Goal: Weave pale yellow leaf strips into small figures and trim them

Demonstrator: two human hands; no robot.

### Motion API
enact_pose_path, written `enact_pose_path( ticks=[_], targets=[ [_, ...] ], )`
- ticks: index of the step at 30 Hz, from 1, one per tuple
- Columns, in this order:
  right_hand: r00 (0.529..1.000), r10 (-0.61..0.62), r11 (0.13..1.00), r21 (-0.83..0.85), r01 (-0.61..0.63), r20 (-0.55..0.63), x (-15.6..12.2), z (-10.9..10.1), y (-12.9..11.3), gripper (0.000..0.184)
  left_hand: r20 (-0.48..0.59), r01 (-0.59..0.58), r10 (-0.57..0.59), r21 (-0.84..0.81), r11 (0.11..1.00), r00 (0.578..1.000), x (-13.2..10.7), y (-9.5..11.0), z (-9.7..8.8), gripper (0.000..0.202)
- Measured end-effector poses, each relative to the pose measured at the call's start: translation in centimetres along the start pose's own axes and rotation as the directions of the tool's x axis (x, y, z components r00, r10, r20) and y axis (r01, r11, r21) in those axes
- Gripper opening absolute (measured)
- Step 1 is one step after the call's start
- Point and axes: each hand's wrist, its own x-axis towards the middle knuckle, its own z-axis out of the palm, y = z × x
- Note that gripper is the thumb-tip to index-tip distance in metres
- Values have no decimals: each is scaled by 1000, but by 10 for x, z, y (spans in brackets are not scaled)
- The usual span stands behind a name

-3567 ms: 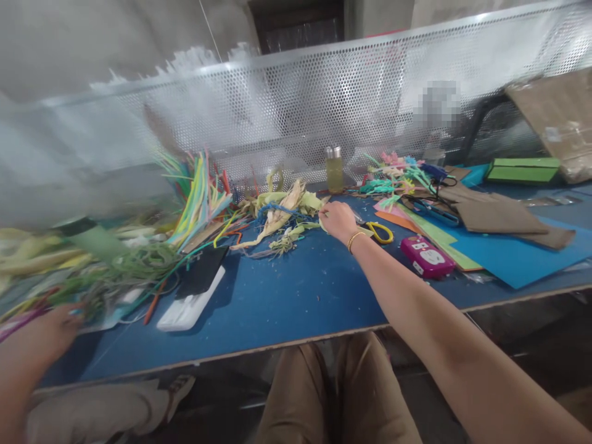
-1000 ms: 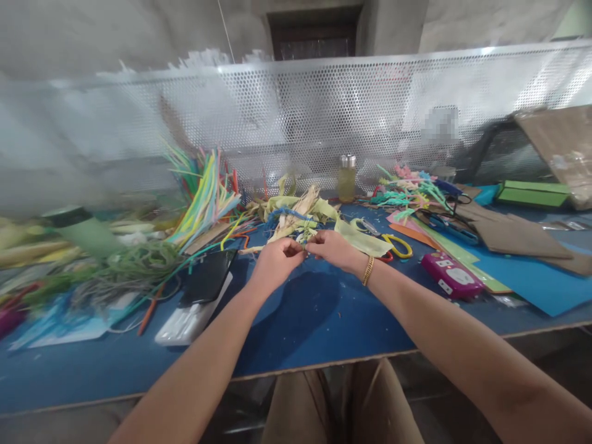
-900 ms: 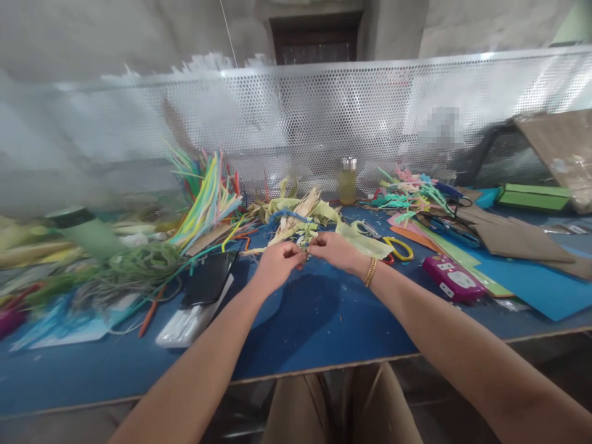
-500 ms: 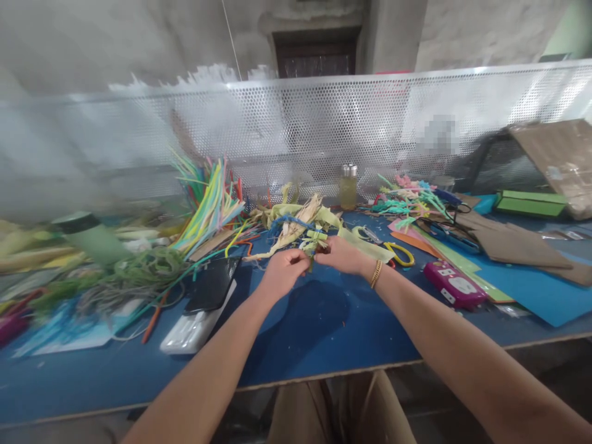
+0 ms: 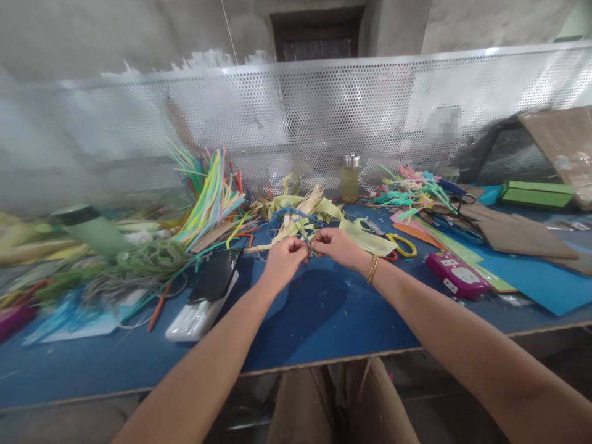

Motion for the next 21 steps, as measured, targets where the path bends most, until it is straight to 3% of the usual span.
enact_pose_path(
  ticks=[4, 10, 16, 21],
  targets=[
    [1000, 5, 999, 51, -5, -3, -2, 2, 0, 9, 14, 50, -49, -78, 996, 999, -2, 1, 0, 16],
    [999, 8, 998, 70, -4, -52, -3, 4, -3, 8, -6, 27, -27, -42, 999, 1000, -1, 0, -1, 15],
    [991, -69, 994, -98, 58, -113, -3, 6, -2, 5, -10, 20, -21, -55, 998, 1000, 1, -4, -2, 18],
    [998, -35, 999, -37, 33, -54, -2, 6, -1, 3, 8, -32, 31, 17, 999, 999, 3, -5, -3, 10]
  ],
)
